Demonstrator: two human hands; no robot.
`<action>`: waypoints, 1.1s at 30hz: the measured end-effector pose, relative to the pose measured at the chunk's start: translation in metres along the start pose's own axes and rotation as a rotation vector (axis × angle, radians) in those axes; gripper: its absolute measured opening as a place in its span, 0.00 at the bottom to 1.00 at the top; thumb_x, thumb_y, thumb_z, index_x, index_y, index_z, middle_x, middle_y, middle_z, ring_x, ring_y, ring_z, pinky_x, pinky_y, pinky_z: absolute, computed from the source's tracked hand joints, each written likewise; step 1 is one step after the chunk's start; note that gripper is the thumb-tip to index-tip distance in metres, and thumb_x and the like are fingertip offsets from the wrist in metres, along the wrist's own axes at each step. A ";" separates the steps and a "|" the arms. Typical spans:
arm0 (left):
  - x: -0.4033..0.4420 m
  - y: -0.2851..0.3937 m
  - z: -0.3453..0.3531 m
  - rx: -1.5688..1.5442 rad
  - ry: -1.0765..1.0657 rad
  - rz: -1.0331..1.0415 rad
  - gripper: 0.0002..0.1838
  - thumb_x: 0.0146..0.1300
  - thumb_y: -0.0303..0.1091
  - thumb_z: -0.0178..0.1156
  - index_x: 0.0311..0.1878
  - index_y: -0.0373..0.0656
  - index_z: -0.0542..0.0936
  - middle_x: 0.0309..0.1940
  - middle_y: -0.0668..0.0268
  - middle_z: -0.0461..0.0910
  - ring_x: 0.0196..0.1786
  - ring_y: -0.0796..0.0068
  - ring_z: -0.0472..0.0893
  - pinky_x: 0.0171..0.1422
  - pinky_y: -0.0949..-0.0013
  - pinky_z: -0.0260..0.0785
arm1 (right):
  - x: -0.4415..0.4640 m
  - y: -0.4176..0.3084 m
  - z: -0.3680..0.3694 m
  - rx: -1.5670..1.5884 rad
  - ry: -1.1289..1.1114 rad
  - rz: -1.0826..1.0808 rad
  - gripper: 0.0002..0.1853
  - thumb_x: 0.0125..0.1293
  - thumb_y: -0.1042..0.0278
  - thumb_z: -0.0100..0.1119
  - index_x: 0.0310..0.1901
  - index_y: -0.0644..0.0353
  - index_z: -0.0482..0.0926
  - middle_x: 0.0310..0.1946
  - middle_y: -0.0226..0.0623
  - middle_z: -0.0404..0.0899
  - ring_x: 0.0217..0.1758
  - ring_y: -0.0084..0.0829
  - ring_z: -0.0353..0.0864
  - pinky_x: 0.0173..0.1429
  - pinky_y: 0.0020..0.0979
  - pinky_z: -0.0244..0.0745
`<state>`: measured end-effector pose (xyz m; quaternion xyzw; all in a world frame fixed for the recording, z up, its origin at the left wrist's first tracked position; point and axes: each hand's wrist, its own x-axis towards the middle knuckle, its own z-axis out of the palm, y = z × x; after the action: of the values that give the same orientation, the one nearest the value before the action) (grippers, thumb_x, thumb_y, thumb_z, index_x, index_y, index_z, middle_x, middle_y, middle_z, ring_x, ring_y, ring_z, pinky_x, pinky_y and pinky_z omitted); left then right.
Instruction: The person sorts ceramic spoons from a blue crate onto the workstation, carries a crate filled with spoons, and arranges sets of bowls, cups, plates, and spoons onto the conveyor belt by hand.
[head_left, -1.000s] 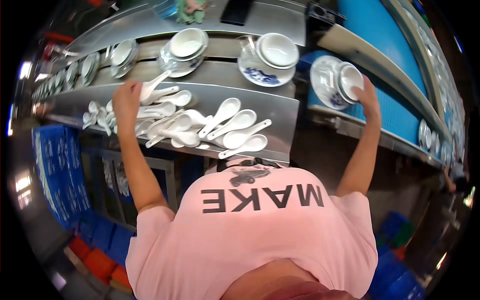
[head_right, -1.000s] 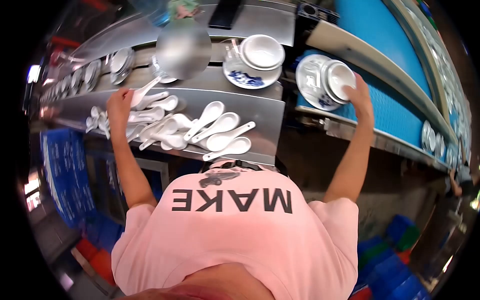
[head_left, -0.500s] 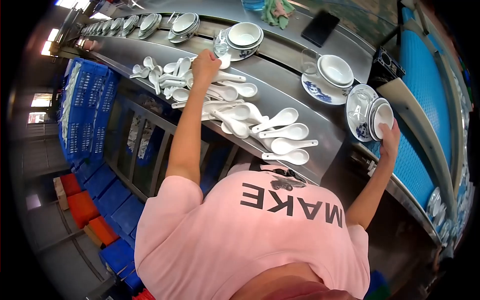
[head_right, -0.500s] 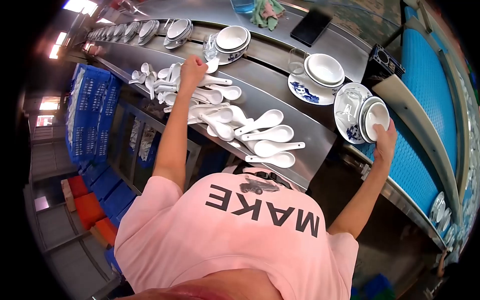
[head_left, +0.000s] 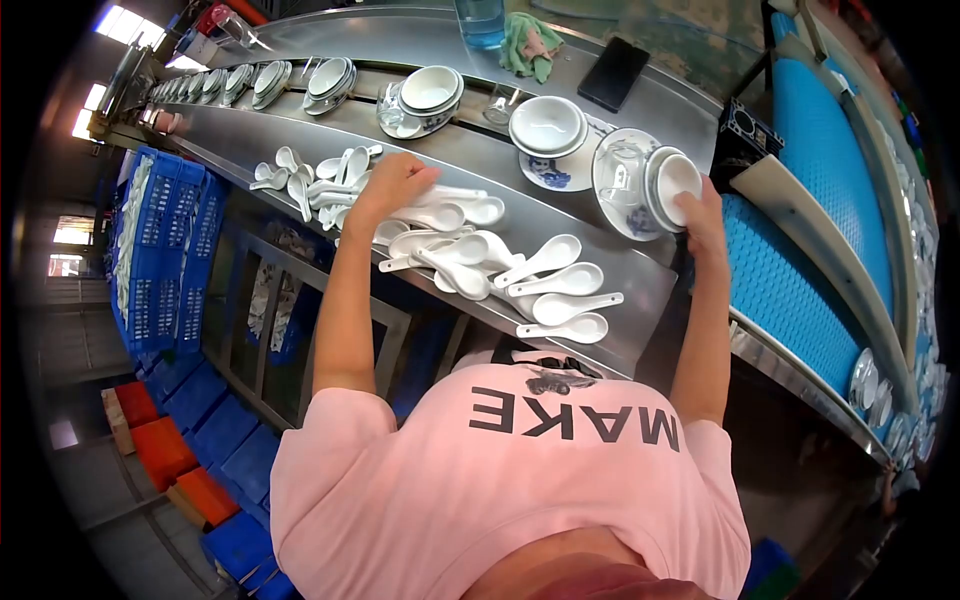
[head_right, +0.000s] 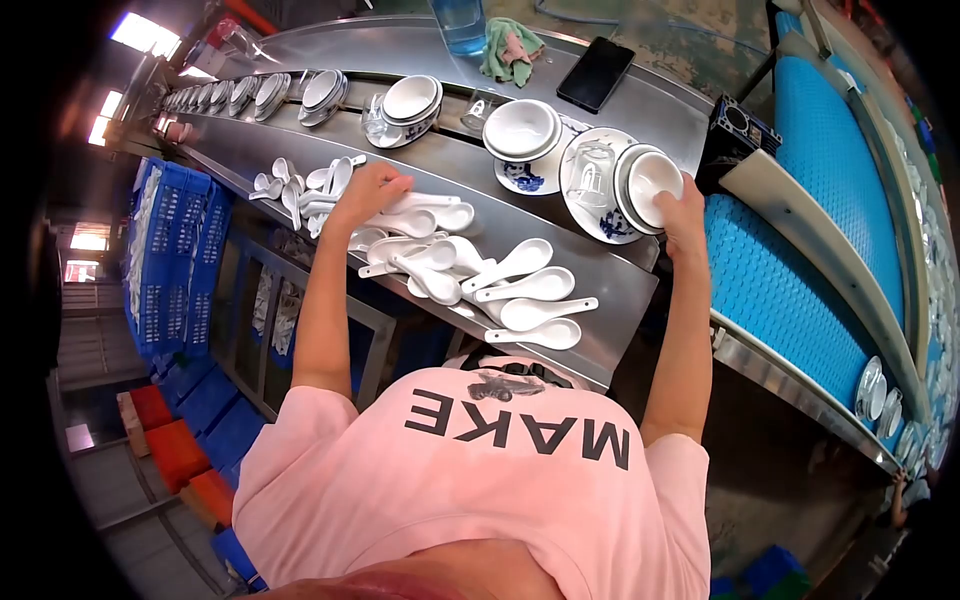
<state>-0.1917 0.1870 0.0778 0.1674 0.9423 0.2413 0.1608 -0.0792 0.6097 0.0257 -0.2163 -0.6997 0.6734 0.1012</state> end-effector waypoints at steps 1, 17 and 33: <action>0.006 0.003 -0.002 0.078 -0.037 -0.037 0.11 0.52 0.34 0.59 0.31 0.34 0.80 0.31 0.56 0.79 0.33 0.59 0.77 0.41 0.65 0.69 | 0.003 -0.001 0.004 0.005 -0.015 0.009 0.23 0.45 0.78 0.50 0.48 0.70 0.71 0.39 0.40 0.76 0.39 0.29 0.76 0.44 0.27 0.72; 0.126 -0.028 0.042 0.029 0.473 -0.071 0.33 0.49 0.45 0.57 0.59 0.46 0.61 0.45 0.48 0.75 0.50 0.48 0.74 0.55 0.54 0.64 | 0.007 -0.015 0.069 -0.299 0.102 -0.070 0.18 0.47 0.81 0.47 0.44 0.68 0.71 0.38 0.44 0.76 0.42 0.34 0.76 0.49 0.30 0.69; -0.012 -0.008 0.023 0.161 0.062 0.377 0.16 0.46 0.30 0.64 0.40 0.37 0.77 0.35 0.59 0.76 0.40 0.66 0.75 0.45 0.69 0.66 | -0.056 -0.013 -0.167 -0.512 0.418 -0.256 0.16 0.56 0.68 0.55 0.46 0.61 0.77 0.32 0.41 0.80 0.37 0.34 0.79 0.43 0.30 0.72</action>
<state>-0.1739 0.1849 0.0576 0.3454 0.9150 0.1962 0.0701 0.0400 0.7349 0.0590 -0.2783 -0.8313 0.3994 0.2683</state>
